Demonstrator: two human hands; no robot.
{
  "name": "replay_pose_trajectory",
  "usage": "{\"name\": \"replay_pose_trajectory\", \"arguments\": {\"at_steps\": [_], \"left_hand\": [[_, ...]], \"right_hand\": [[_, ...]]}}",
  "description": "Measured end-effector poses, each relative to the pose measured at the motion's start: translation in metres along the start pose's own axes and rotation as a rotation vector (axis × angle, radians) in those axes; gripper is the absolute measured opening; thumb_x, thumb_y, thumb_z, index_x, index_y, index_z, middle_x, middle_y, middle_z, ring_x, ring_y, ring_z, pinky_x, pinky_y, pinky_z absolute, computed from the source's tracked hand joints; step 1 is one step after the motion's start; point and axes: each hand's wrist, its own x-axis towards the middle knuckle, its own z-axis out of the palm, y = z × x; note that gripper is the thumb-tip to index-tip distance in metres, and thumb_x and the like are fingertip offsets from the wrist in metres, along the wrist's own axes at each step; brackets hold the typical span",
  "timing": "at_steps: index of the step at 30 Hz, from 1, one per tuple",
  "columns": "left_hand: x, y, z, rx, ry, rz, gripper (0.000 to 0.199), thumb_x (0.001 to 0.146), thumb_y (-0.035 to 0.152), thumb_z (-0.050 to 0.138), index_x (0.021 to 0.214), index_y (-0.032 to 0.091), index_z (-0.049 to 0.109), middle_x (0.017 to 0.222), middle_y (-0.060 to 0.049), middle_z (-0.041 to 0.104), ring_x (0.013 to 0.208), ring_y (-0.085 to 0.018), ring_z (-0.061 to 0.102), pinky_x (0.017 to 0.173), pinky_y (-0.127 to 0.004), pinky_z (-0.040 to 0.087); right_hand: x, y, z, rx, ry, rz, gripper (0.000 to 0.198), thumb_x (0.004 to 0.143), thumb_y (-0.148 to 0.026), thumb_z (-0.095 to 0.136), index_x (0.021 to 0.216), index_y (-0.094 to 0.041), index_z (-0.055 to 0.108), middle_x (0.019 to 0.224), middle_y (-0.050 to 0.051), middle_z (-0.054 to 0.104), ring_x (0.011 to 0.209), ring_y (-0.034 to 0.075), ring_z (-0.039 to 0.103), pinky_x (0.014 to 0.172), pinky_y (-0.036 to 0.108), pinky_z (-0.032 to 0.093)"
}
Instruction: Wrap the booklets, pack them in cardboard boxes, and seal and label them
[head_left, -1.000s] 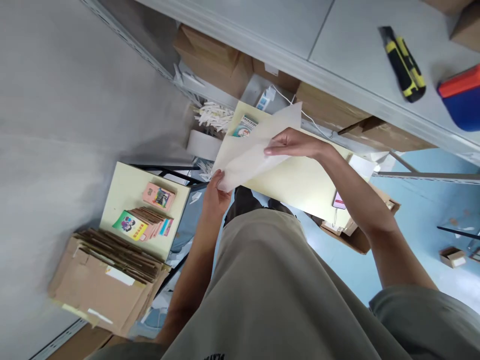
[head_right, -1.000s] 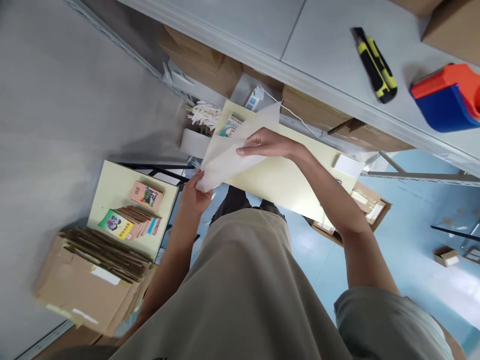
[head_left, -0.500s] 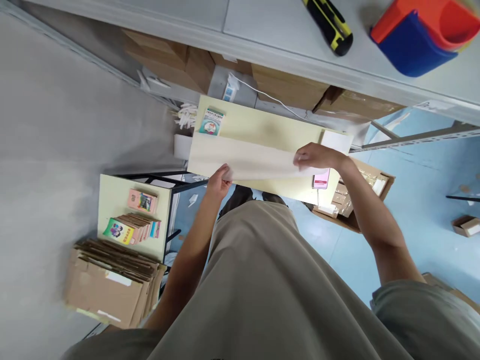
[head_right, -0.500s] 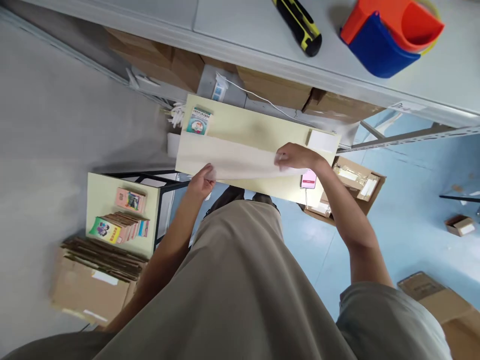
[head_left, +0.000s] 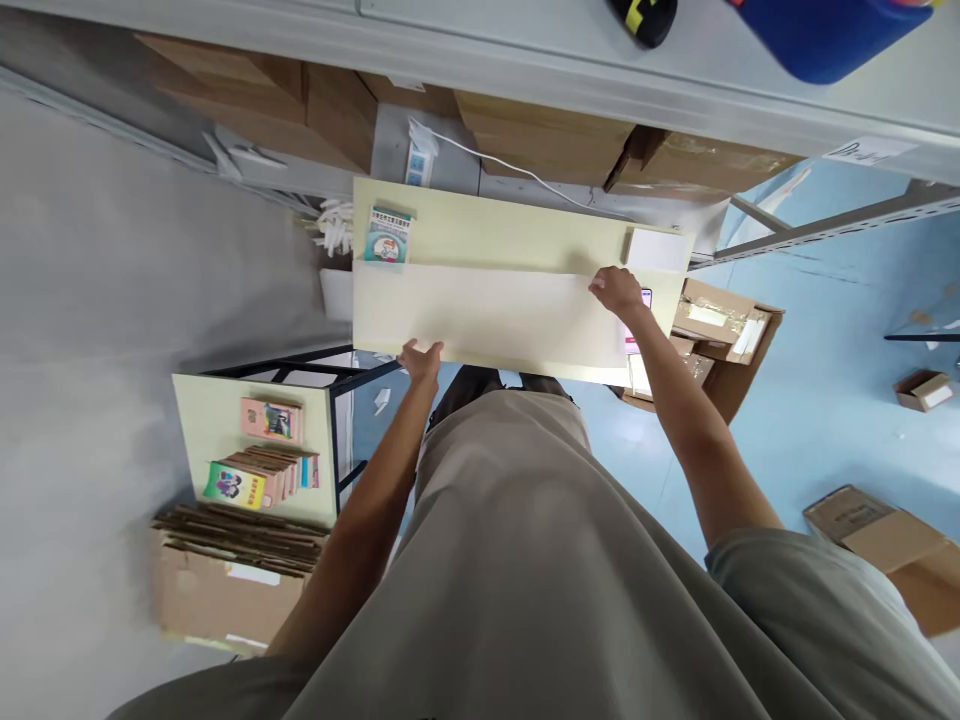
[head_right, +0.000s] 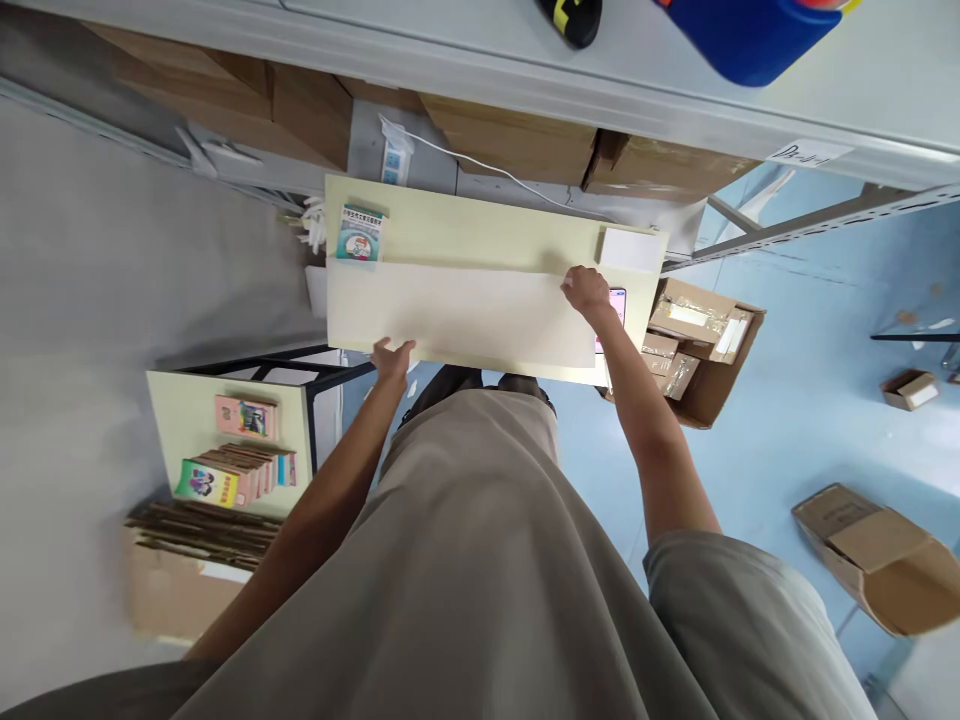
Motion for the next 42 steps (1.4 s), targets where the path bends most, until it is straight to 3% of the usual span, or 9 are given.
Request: {"name": "replay_pose_trajectory", "arguments": {"at_steps": [3, 6, 10, 15, 21, 26, 33, 36, 42], "left_hand": [[0.024, 0.006, -0.013, 0.387, 0.105, 0.198, 0.092, 0.089, 0.029, 0.091, 0.172, 0.017, 0.052, 0.198, -0.025, 0.015, 0.188, -0.041, 0.004, 0.150, -0.058, 0.018], [0.050, 0.010, -0.022, 0.789, -0.055, 0.413, 0.096, 0.096, 0.031, 0.086, 0.181, 0.015, 0.045, 0.200, -0.026, 0.010, 0.187, -0.046, 0.007, 0.149, -0.066, 0.018], [0.072, 0.010, -0.026, 0.942, -0.206, 0.466, 0.101, 0.096, 0.034, 0.088, 0.184, 0.013, 0.041, 0.200, -0.028, 0.009, 0.187, -0.049, 0.008, 0.146, -0.070, 0.023], [0.078, 0.003, -0.032, 0.925, -0.234, 0.489, 0.100, 0.095, 0.033, 0.091, 0.182, 0.018, 0.045, 0.200, -0.027, 0.011, 0.186, -0.049, 0.010, 0.145, -0.071, 0.027], [0.095, 0.012, -0.056, 0.746, -0.312, 0.488, 0.074, 0.096, 0.024, 0.085, 0.166, 0.018, 0.065, 0.193, -0.025, 0.033, 0.181, -0.047, 0.027, 0.146, -0.066, 0.029], [0.129, 0.035, -0.087, 0.360, -0.376, 0.381, 0.035, 0.092, 0.012, 0.080, 0.126, 0.022, 0.083, 0.157, -0.018, 0.074, 0.158, -0.037, 0.063, 0.142, -0.051, 0.041], [0.172, 0.075, -0.108, 0.293, -0.398, 0.395, 0.021, 0.098, 0.012, 0.076, 0.113, 0.023, 0.086, 0.128, -0.014, 0.085, 0.119, -0.031, 0.080, 0.122, -0.041, 0.054], [0.191, 0.097, -0.104, 0.391, -0.288, 0.499, 0.020, 0.102, 0.020, 0.076, 0.120, 0.021, 0.082, 0.134, -0.017, 0.081, 0.130, -0.035, 0.076, 0.129, -0.045, 0.050], [0.241, 0.121, -0.073, 0.579, -0.107, 0.487, 0.069, 0.087, 0.031, 0.092, 0.146, 0.011, 0.064, 0.158, -0.031, 0.067, 0.163, -0.052, 0.052, 0.142, -0.065, 0.034]], "right_hand": [[0.002, -0.003, 0.012, 0.001, -0.009, 0.047, 0.037, 0.113, -0.019, 0.059, 0.141, -0.009, 0.081, 0.136, 0.028, 0.081, 0.130, 0.041, 0.074, 0.115, 0.053, 0.059], [-0.008, -0.010, 0.021, -0.035, 0.138, 0.042, 0.042, 0.113, -0.016, 0.059, 0.151, -0.010, 0.074, 0.158, 0.029, 0.070, 0.155, 0.045, 0.060, 0.132, 0.061, 0.049], [-0.041, -0.035, 0.051, 0.015, 0.232, -0.028, 0.048, 0.116, -0.022, 0.057, 0.162, -0.012, 0.066, 0.169, 0.029, 0.059, 0.160, 0.045, 0.052, 0.132, 0.063, 0.052], [-0.080, -0.070, 0.108, 0.116, 0.016, -0.046, 0.044, 0.110, -0.027, 0.066, 0.152, -0.015, 0.073, 0.158, 0.026, 0.067, 0.151, 0.042, 0.059, 0.116, 0.056, 0.063], [-0.087, -0.110, 0.131, 0.184, 0.124, 0.204, 0.041, 0.104, -0.020, 0.064, 0.143, -0.017, 0.076, 0.156, 0.027, 0.070, 0.151, 0.043, 0.059, 0.116, 0.055, 0.060], [-0.061, -0.225, 0.135, 0.461, 0.038, 0.042, 0.024, 0.111, -0.027, 0.064, 0.127, -0.020, 0.081, 0.132, 0.016, 0.086, 0.113, 0.029, 0.081, 0.106, 0.040, 0.063], [0.003, -0.377, 0.154, 0.700, -0.061, 0.032, 0.033, 0.114, -0.045, 0.075, 0.090, -0.023, 0.078, 0.099, 0.008, 0.090, 0.090, 0.025, 0.086, 0.087, 0.030, 0.059], [0.017, -0.391, 0.159, 0.751, -0.070, 0.161, 0.042, 0.118, -0.048, 0.069, 0.084, -0.023, 0.076, 0.096, 0.007, 0.090, 0.085, 0.022, 0.085, 0.083, 0.029, 0.059], [0.019, -0.390, 0.166, 0.762, -0.021, 0.269, 0.046, 0.116, -0.055, 0.070, 0.082, -0.025, 0.077, 0.095, 0.006, 0.090, 0.096, 0.023, 0.085, 0.089, 0.030, 0.058]]}}
